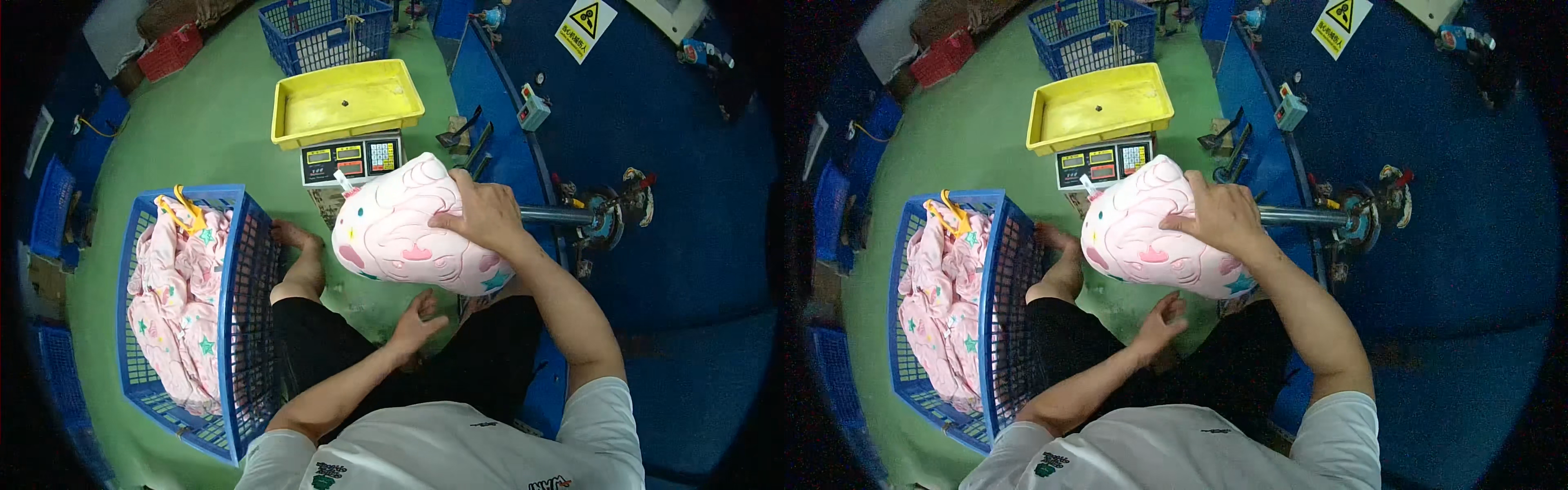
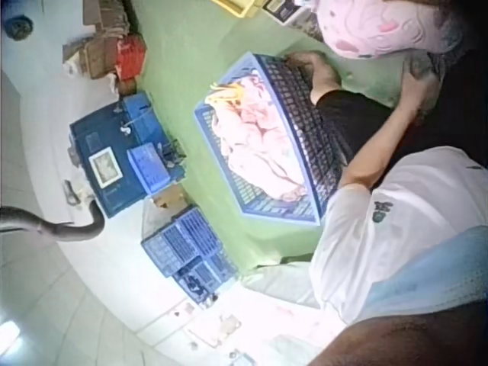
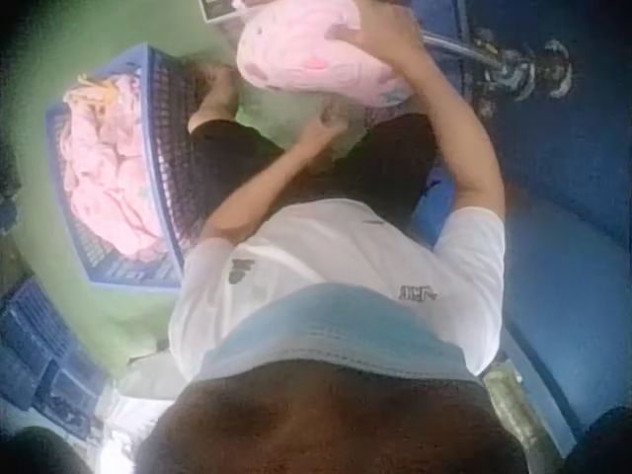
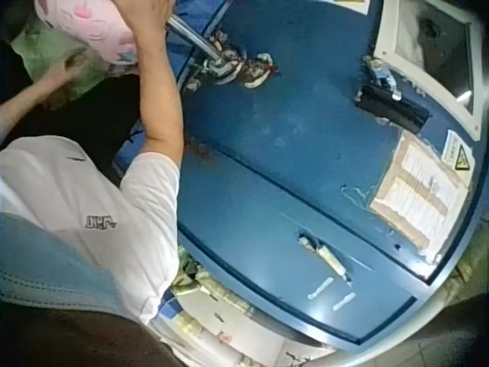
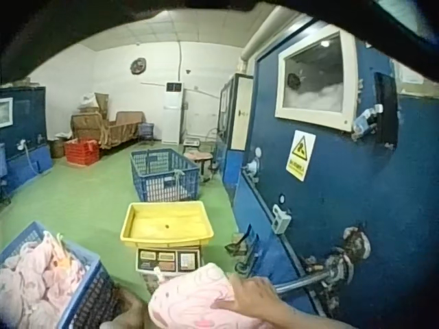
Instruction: The person is weighing plush pillows and moving them from a blue crate to another storage area.
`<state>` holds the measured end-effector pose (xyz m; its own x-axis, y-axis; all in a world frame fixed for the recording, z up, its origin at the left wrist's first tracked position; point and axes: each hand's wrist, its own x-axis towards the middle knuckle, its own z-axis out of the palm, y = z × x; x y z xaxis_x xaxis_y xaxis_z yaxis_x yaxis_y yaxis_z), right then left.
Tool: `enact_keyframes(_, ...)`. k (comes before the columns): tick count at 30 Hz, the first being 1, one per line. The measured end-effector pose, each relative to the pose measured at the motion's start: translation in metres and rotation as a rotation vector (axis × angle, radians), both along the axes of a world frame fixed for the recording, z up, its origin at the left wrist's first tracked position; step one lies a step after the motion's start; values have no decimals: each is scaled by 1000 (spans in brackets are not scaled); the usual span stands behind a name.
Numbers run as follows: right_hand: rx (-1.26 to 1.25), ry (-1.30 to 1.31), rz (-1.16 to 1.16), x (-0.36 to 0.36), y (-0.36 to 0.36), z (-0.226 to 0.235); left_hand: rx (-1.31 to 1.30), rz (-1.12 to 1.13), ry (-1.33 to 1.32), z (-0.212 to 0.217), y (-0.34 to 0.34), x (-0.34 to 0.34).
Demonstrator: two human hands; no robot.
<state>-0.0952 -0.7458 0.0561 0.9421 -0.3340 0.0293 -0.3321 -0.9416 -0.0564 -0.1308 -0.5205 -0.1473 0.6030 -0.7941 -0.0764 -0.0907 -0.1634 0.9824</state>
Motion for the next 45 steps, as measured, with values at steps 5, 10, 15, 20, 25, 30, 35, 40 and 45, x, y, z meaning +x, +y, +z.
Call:
enact_keyframes(5,40,-120,13,5,4,-10,-427,161,1089,-4,-36,14)
enact_keyframes(10,84,-210,-9,21,21,-6,-549,300,1082,18,-20,35)
enact_keyframes(15,90,-245,-96,15,20,-6,-503,341,944,44,-5,63)
enact_keyframes(20,44,-363,-219,2,12,-15,-484,188,561,72,-15,115)
enact_keyframes(25,4,-466,-297,-3,5,-26,-364,205,575,147,-27,163)
enact_keyframes(30,11,-436,-279,-1,0,-29,-319,162,273,187,-32,195)
enact_keyframes(35,60,-371,-109,-13,-7,-19,-293,256,144,196,-3,208)
enact_keyframes(40,5,-368,-15,-12,-2,-18,-355,352,224,177,27,261)
enact_keyframes(45,-67,-352,-25,-6,6,-17,-370,465,303,174,9,301)
